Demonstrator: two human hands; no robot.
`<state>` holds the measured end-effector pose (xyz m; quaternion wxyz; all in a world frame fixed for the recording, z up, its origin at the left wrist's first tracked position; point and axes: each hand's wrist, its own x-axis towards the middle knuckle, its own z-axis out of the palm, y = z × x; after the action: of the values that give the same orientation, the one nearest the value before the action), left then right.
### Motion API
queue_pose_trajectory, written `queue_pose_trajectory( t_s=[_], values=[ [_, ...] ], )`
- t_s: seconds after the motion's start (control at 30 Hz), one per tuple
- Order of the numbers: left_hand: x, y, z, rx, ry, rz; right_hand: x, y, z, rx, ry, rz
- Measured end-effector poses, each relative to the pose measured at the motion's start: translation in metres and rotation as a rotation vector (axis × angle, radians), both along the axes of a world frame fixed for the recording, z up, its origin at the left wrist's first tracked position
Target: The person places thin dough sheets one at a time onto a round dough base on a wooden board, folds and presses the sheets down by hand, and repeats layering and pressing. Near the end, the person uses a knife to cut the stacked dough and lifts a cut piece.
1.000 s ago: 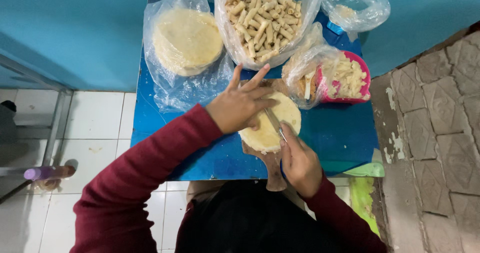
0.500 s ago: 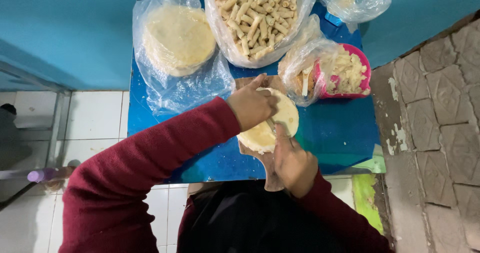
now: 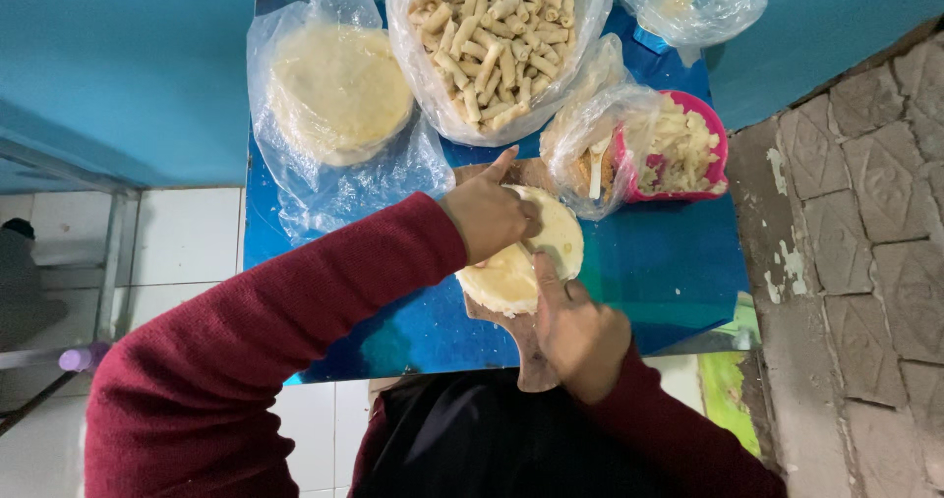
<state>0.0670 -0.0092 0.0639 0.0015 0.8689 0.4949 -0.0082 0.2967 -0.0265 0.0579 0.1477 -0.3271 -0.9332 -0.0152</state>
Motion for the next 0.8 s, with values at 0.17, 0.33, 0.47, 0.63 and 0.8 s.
queue_pose_trajectory(
  t_s=[0.17, 0.33, 0.47, 0.63, 0.8],
  values=[
    [-0.002, 0.001, 0.007, -0.076, -0.062, -0.014, 0.001, 0.001, 0.005, -0.006, -0.052, -0.012],
    [0.001, 0.0, 0.009, -0.077, -0.034, 0.002, 0.004, -0.001, 0.001, -0.082, 0.022, 0.036],
    [0.002, -0.001, 0.006, -0.082, -0.018, 0.005, 0.006, -0.003, -0.004, -0.071, 0.049, 0.023],
    [0.001, -0.006, -0.001, -0.014, -0.062, 0.013, -0.001, 0.002, -0.009, -0.07, -0.019, -0.029],
    [-0.001, -0.001, -0.001, -0.051, -0.034, 0.022, -0.02, 0.009, -0.018, -0.01, -0.082, -0.084]
  ],
)
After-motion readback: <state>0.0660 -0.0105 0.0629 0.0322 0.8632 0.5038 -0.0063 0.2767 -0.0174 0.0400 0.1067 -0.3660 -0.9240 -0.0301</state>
